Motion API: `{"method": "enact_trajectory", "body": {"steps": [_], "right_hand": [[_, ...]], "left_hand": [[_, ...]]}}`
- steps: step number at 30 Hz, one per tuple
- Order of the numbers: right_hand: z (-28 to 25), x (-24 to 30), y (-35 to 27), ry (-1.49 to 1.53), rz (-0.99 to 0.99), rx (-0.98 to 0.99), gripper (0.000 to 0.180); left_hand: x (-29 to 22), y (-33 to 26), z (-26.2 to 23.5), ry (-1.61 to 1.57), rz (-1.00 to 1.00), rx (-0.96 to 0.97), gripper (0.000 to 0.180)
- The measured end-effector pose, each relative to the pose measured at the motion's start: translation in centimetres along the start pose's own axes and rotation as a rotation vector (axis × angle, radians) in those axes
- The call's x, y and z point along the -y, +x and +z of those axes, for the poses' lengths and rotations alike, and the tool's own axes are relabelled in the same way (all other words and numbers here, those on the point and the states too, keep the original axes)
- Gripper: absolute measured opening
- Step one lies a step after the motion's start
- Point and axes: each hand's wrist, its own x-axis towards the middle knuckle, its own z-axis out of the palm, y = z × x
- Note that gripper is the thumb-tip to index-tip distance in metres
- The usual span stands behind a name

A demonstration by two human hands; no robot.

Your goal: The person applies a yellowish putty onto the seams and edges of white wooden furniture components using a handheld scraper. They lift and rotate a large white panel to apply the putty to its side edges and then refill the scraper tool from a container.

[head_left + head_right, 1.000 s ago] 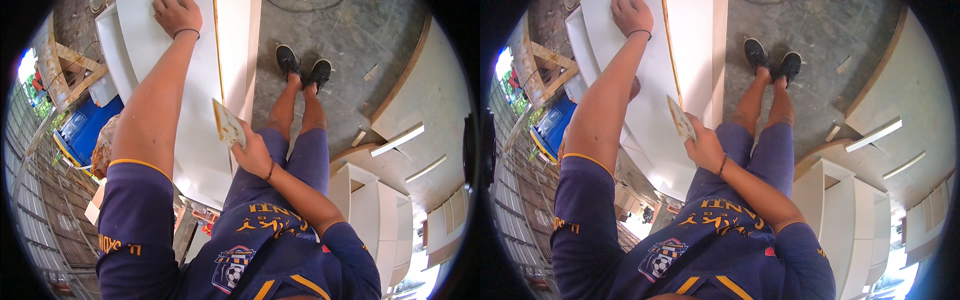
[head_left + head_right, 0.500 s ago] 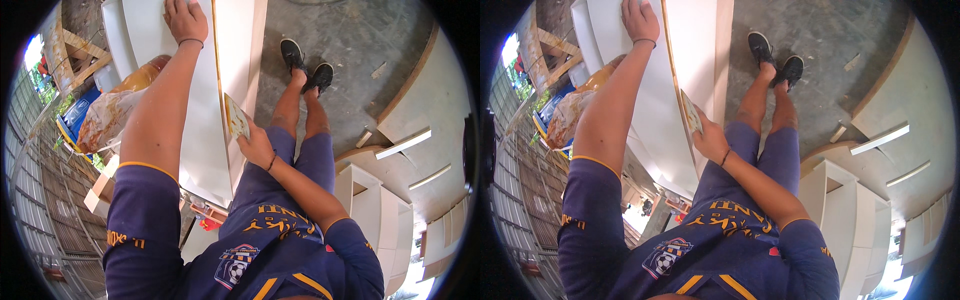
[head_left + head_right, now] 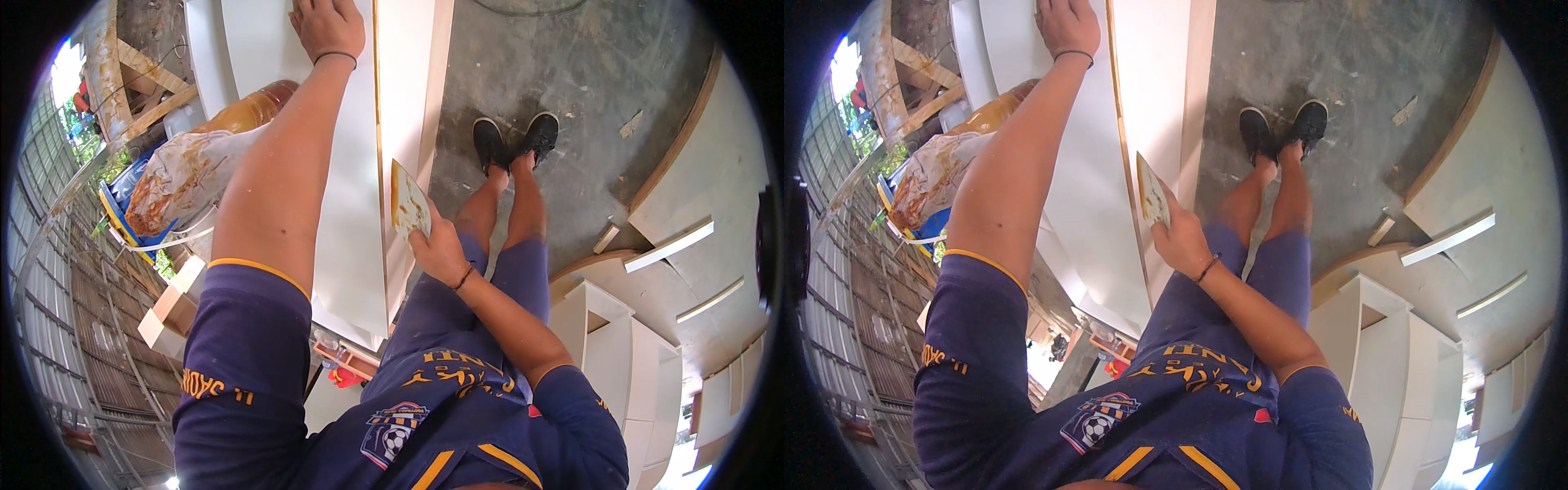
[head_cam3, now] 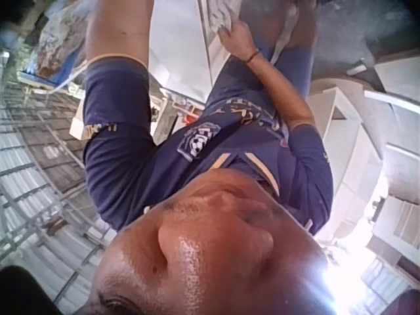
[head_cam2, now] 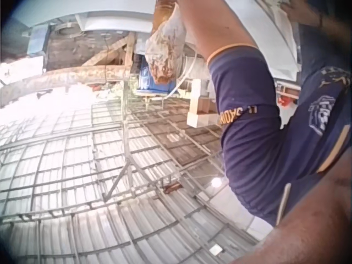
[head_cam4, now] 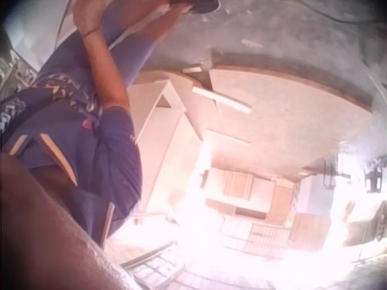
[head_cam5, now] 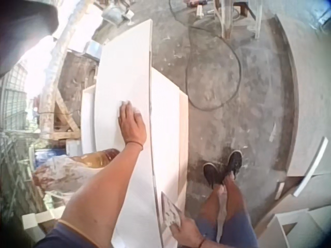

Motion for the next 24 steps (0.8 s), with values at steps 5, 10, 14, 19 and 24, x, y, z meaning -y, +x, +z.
{"method": "enact_trajectory", "body": {"steps": [5, 10, 14, 19, 24], "right_hand": [[2.5, -1.2, -1.2, -0.027, 0.065, 0.022, 0.071], [3.5, 0.0, -1.8, -0.031, 0.126, 0.073, 0.07], [2.6, -0.3, -3.8, 0.01, 0.112, 0.041, 0.067], [2.9, -1.9, -4.0, 0.002, 0.212, 0.018, 0.059], [5.5, -1.7, -4.6, -0.031, 0.136, -0.027, 0.061]], "left_hand": [[-0.1, 0.0, 0.1, -0.03, 0.01, -0.009, 0.048], [-0.2, 0.0, 0.1, -0.032, 0.034, -0.023, 0.047], [-0.1, 0.1, -0.1, -0.015, 0.012, -0.031, 0.046], [-0.2, 0.3, 0.1, -0.023, 0.041, -0.045, 0.046], [-0.1, 0.3, 0.2, -0.033, 0.018, -0.047, 0.046]]}}
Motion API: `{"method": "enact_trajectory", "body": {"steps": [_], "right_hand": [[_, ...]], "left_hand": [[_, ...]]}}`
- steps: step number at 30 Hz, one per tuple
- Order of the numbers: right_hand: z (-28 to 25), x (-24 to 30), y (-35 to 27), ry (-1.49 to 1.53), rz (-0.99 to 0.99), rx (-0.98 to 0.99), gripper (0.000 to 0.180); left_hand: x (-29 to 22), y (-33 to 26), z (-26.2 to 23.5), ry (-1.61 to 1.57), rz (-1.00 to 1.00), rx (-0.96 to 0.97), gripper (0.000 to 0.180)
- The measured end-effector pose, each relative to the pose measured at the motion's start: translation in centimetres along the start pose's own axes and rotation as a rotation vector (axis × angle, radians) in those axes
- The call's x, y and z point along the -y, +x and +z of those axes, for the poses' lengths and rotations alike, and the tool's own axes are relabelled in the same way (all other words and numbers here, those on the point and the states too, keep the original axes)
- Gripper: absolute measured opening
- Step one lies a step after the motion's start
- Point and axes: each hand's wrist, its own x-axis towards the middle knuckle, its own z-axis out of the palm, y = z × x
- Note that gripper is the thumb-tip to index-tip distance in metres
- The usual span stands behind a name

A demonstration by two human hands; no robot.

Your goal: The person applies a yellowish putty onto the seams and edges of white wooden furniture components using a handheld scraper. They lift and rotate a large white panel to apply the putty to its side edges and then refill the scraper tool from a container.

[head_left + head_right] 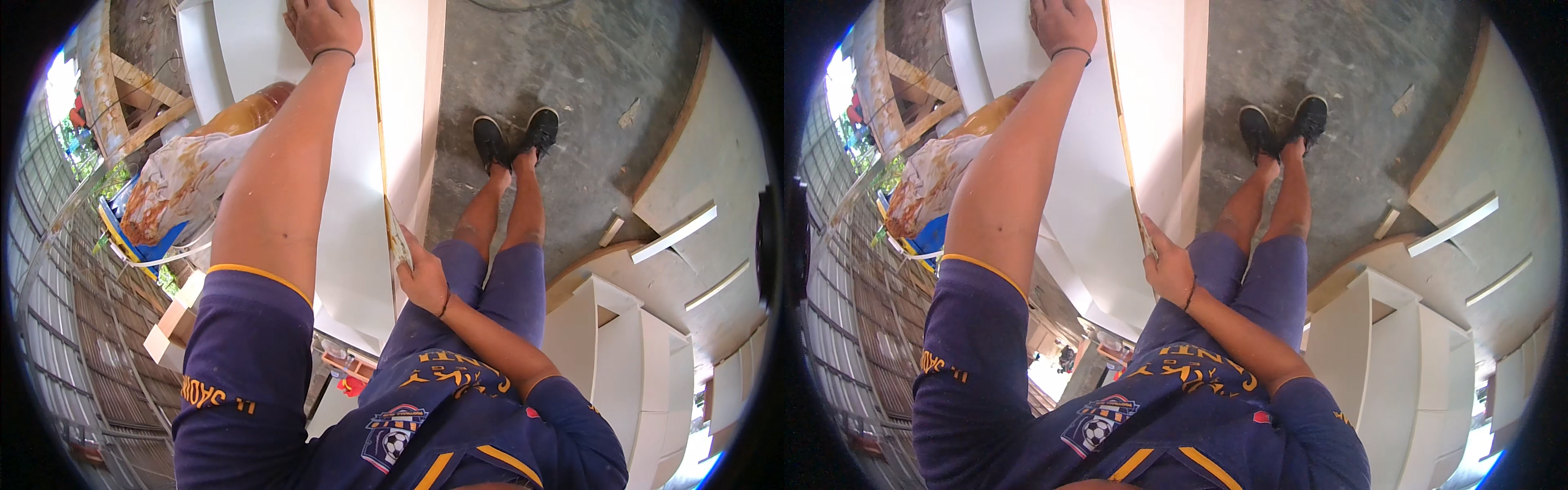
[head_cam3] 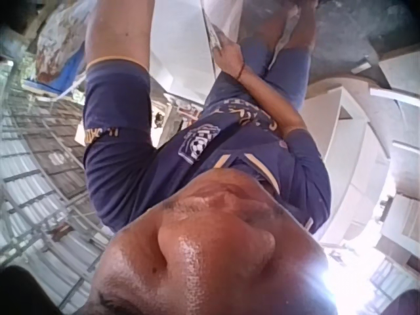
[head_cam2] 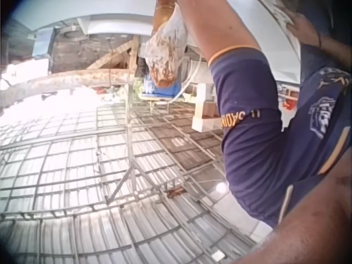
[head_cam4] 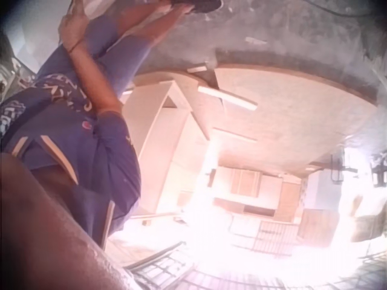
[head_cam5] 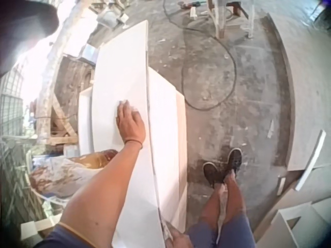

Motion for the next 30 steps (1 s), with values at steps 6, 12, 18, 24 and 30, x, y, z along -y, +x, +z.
{"method": "enact_trajectory", "body": {"steps": [6, 12, 18, 24, 30], "right_hand": [[-4.6, -4.4, 0.0, 0.195, -0.015, 0.086, 0.068], [-11.9, -2.3, 2.2, 0.268, -0.024, -0.373, 0.061], [-15.4, -1.4, 3.3, 0.096, -0.206, -0.171, 0.051], [-17.9, -1.6, 5.4, -0.152, -0.372, -0.342, 0.033], [-19.9, 2.4, 8.4, -0.393, -0.492, -0.553, 0.029]], "left_hand": [[0.1, 0.0, -0.2, -0.017, -0.027, 0.022, 0.045], [0.0, -0.1, -0.1, -0.155, -0.012, 0.025, 0.051], [0.4, -0.1, -0.3, -0.134, -0.039, 0.021, 0.048], [-0.1, -0.2, -0.3, -0.082, -0.079, 0.073, 0.048], [0.3, -0.2, -0.4, -0.074, -0.086, 0.078, 0.048]]}}
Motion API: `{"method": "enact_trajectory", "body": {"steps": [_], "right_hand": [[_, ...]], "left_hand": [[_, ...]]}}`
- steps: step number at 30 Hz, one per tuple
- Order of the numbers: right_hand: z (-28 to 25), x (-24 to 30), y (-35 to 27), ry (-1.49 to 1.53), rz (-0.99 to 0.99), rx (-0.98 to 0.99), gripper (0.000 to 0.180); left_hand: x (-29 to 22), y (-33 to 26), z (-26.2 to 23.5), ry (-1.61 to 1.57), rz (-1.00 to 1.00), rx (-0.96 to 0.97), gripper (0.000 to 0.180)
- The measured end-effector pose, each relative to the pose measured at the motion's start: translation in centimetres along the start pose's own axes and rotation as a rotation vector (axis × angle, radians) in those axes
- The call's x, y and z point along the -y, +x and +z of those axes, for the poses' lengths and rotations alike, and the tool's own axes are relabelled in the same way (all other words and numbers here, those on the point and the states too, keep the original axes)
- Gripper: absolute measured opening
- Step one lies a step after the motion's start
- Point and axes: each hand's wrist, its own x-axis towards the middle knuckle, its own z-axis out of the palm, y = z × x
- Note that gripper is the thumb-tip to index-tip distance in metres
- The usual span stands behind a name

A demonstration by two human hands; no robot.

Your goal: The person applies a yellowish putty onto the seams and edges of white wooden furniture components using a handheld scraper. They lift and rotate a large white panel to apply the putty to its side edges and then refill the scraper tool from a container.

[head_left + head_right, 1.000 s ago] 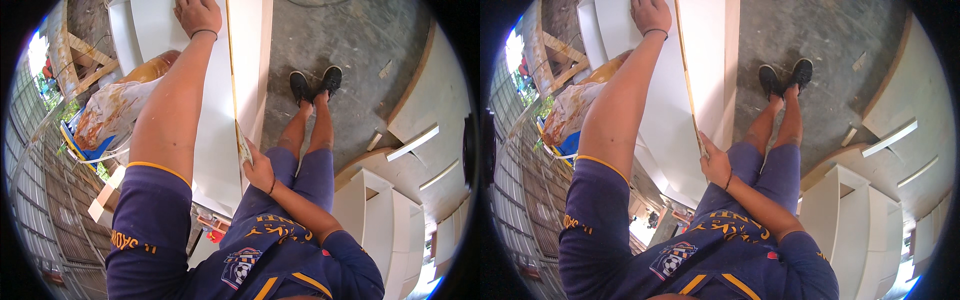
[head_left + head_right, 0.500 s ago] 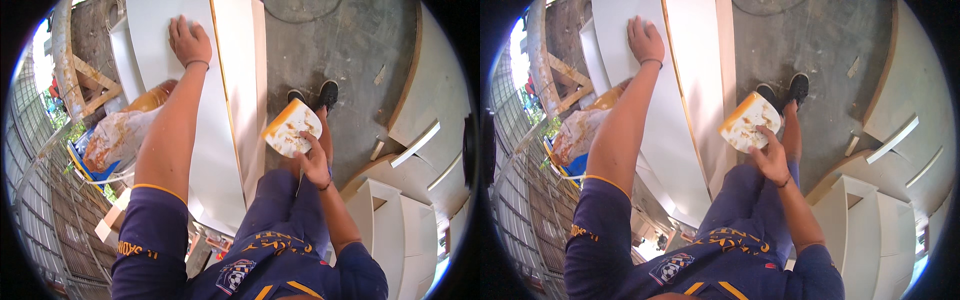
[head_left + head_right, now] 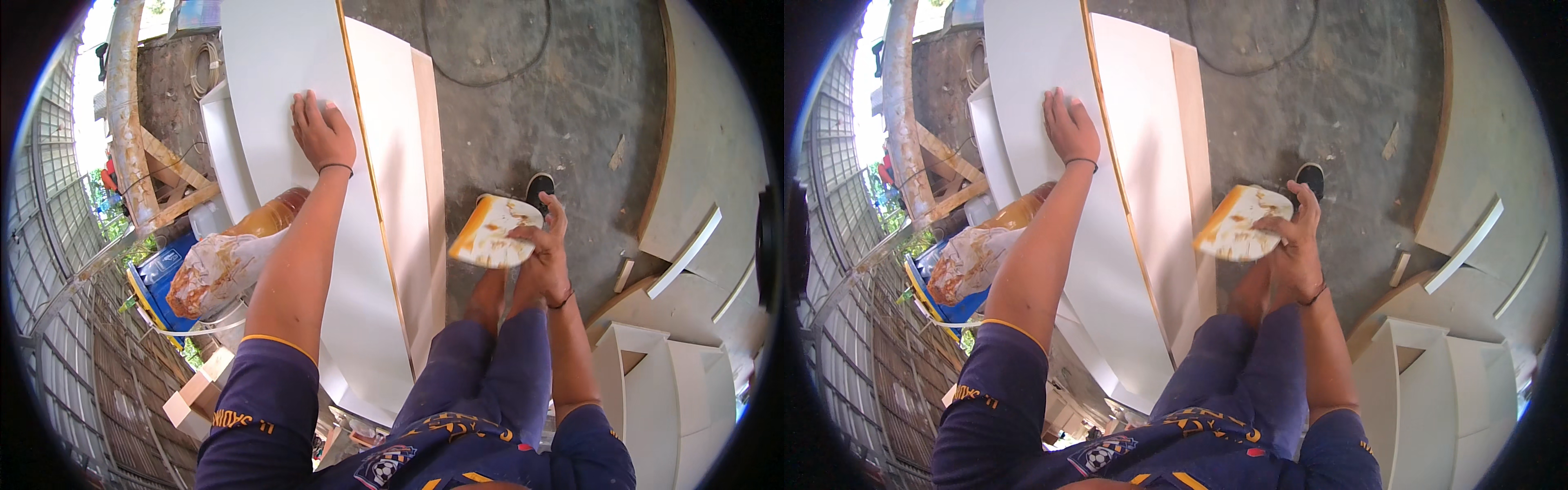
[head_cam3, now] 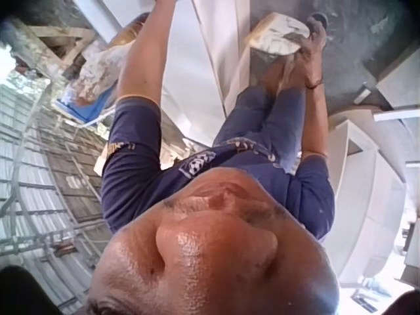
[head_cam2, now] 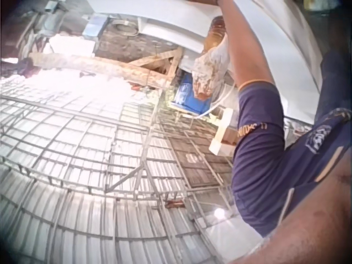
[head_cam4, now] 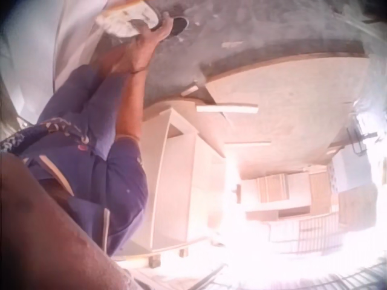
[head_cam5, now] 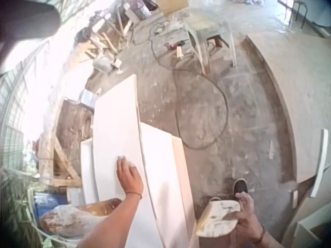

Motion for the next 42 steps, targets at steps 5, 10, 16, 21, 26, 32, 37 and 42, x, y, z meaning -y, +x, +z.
{"method": "enact_trajectory", "body": {"steps": [5, 10, 16, 21, 26, 32, 37, 42], "right_hand": [[-0.6, -1.5, 4.9, 0.648, 0.398, 0.134, 0.026], [2.2, -2.4, 12.3, 0.892, 0.486, 0.23, 0.036], [9.7, -3.6, 17.6, 1.052, 0.512, 0.356, 0.05], [14.7, -1.1, 19.9, 1.176, 0.48, 0.443, 0.064], [17.9, -0.5, 20.5, 1.267, 0.531, 0.531, 0.067], [20.5, 0.1, 20.2, 1.339, 0.557, 0.57, 0.067], [21.2, -0.5, 20.1, 1.24, 0.566, 0.53, 0.067], [19.6, -1.1, 19.6, 1.021, 0.6, 0.289, 0.069]], "left_hand": [[-0.8, -0.1, -0.2, -0.021, -0.027, 0.016, 0.047], [-0.4, -0.2, -0.3, -0.073, -0.009, 0.013, 0.045], [-0.6, -0.4, -0.4, -0.134, -0.016, 0.014, 0.044], [-0.2, -0.3, -0.7, -0.137, 0.006, 0.008, 0.043], [-0.6, -0.3, -0.5, -0.15, 0.023, -0.005, 0.043], [-0.4, -0.4, -0.7, -0.1, 0.066, -0.027, 0.042], [-0.3, -0.3, -0.5, -0.089, 0.072, -0.034, 0.041], [-0.1, -0.5, -0.5, -0.129, 0.043, -0.018, 0.043]]}}
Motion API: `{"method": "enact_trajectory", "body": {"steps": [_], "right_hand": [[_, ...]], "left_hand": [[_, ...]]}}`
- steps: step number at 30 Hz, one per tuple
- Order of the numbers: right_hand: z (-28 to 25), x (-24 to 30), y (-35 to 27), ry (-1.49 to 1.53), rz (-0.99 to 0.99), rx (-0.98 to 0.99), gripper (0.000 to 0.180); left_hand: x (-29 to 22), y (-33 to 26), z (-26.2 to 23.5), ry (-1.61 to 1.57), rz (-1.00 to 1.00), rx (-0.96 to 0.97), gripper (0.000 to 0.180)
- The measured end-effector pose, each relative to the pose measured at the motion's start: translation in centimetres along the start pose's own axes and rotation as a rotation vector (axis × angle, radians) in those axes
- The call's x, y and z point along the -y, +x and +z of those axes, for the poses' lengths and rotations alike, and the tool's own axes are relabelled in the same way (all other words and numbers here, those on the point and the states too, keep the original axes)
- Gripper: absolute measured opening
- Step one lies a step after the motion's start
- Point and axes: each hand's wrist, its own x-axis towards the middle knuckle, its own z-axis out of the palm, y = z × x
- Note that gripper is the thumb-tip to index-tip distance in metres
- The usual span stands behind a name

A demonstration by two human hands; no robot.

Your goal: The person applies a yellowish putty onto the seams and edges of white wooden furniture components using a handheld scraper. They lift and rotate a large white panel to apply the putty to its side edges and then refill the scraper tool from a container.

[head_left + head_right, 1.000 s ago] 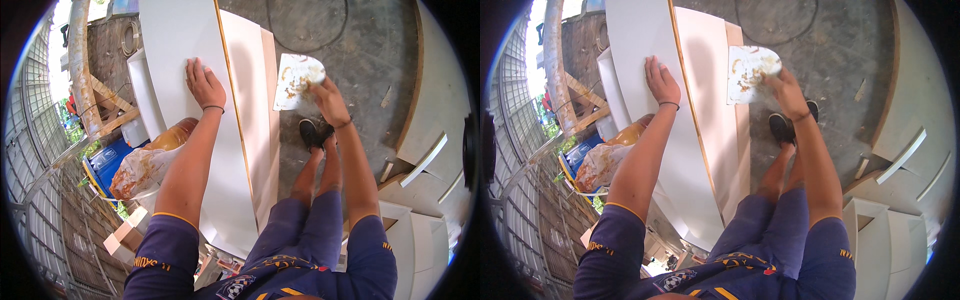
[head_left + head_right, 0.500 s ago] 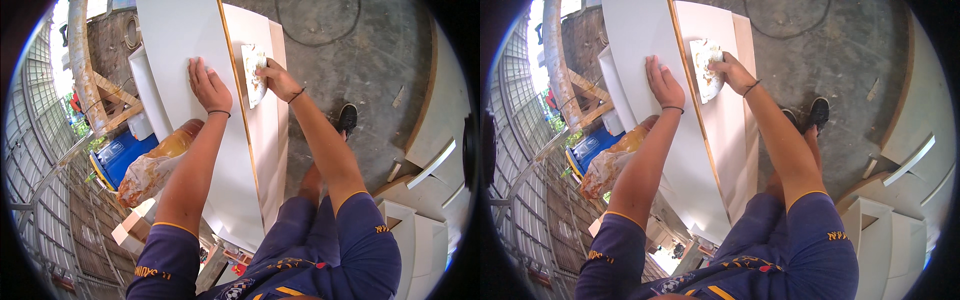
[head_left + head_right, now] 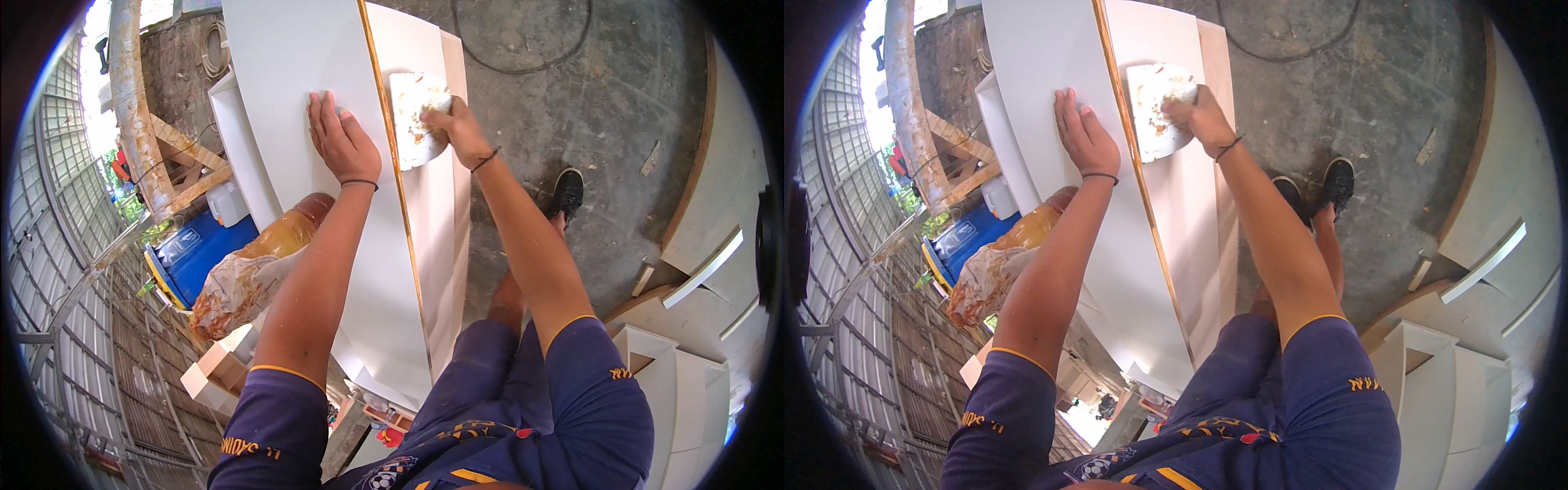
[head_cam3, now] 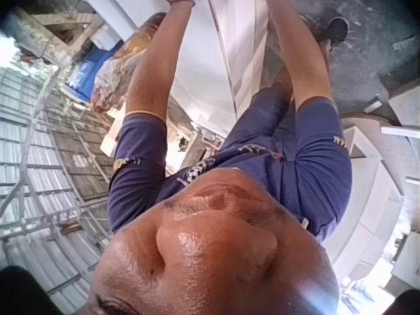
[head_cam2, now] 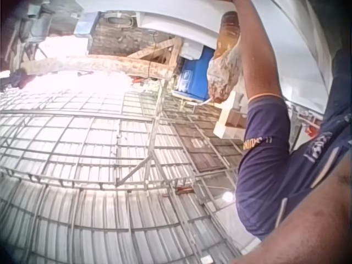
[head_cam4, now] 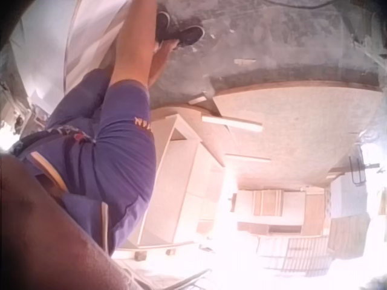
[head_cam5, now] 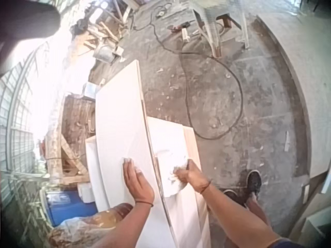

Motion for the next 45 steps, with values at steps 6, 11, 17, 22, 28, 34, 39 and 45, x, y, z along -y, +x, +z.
{"method": "enact_trajectory", "body": {"steps": [6, 11, 17, 22, 28, 34, 39, 45], "right_hand": [[-0.5, 2.1, -2.9, -0.079, -0.12, -0.08, 0.068], [-0.5, 2.3, -4.0, -0.155, -0.109, -0.072, 0.065], [0.6, 2.7, -4.2, -0.181, -0.139, -0.083, 0.066], [0.6, 1.9, -3.7, -0.243, -0.176, -0.158, 0.065], [-0.7, 3.1, -4.5, -0.328, -0.235, -0.252, 0.059], [0.5, 1.2, -8.0, -0.404, -0.142, -0.246, 0.06], [-0.3, 0.2, -7.1, -0.399, -0.18, -0.254, 0.062], [-0.1, -0.7, -10.0, -0.379, -0.153, -0.211, 0.061]], "left_hand": [[0.0, 0.0, -0.1, 0.018, -0.013, 0.002, 0.042], [-0.1, 0.0, 0.2, 0.014, -0.009, 0.0, 0.042], [-0.3, 0.0, 0.1, 0.008, -0.013, 0.002, 0.042], [-0.4, 0.0, 0.3, 0.0, -0.003, -0.005, 0.041], [-0.1, 0.2, 0.2, 0.028, 0.006, -0.016, 0.041], [-0.4, 0.2, 0.3, 0.038, 0.009, -0.018, 0.041], [-0.2, 0.2, 0.2, 0.046, 0.009, -0.007, 0.042], [-0.1, 0.2, 0.0, 0.048, 0.007, -0.001, 0.042]]}}
